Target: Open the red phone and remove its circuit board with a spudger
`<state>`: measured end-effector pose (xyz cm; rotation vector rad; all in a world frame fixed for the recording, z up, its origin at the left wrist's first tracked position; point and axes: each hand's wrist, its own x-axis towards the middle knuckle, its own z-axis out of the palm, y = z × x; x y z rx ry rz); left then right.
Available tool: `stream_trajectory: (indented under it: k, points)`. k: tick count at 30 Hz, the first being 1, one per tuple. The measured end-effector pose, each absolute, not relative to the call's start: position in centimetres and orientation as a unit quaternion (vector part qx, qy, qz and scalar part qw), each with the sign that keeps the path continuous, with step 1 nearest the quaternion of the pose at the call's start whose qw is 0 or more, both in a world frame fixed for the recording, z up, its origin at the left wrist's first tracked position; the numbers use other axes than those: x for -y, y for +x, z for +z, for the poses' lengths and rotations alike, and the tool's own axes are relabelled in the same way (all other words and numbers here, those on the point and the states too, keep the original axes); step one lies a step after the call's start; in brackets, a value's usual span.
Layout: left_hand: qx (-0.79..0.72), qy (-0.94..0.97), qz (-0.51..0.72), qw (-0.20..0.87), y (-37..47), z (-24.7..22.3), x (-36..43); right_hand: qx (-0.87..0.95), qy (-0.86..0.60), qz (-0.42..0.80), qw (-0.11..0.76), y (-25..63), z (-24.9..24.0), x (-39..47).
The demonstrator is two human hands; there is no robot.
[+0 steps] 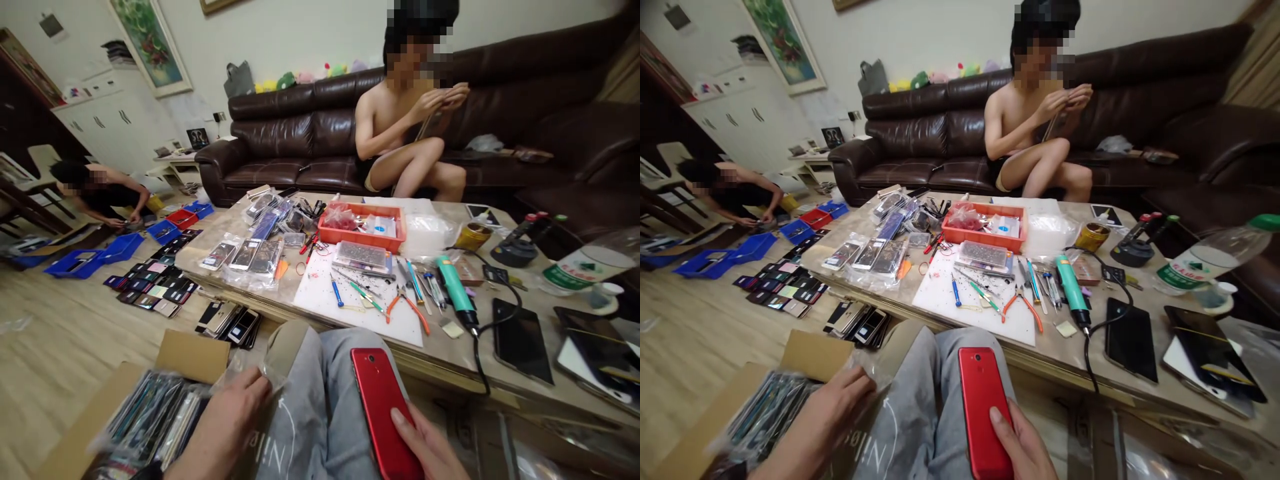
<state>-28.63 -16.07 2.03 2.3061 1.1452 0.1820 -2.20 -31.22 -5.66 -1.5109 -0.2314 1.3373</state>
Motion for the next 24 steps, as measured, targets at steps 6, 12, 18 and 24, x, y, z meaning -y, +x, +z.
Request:
stream_trajectory:
  k: [6,12,18,24]
  points:
    - [-0.534,0.639,0.083,0.548,-27.4,0.1,17.0,0.173,-0.606,0.581,0.514,-3.7,-3.2,31.0]
    - [-0.548,0.640,0.097,0.530,-27.0,-1.0,17.7,0.259,-0.565,0.642,0.449,-5.9,-2.1,30.5]
    - [-0.516,0.723,0.093,0.449,-27.0,1.2,19.1,0.306,-0.568,0.644,0.411,-6.4,-2.5,30.3]
    - [-0.467,0.840,0.037,0.273,-27.3,0.6,19.9,0.353,-0.611,0.567,0.425,-5.9,-2.6,30.2]
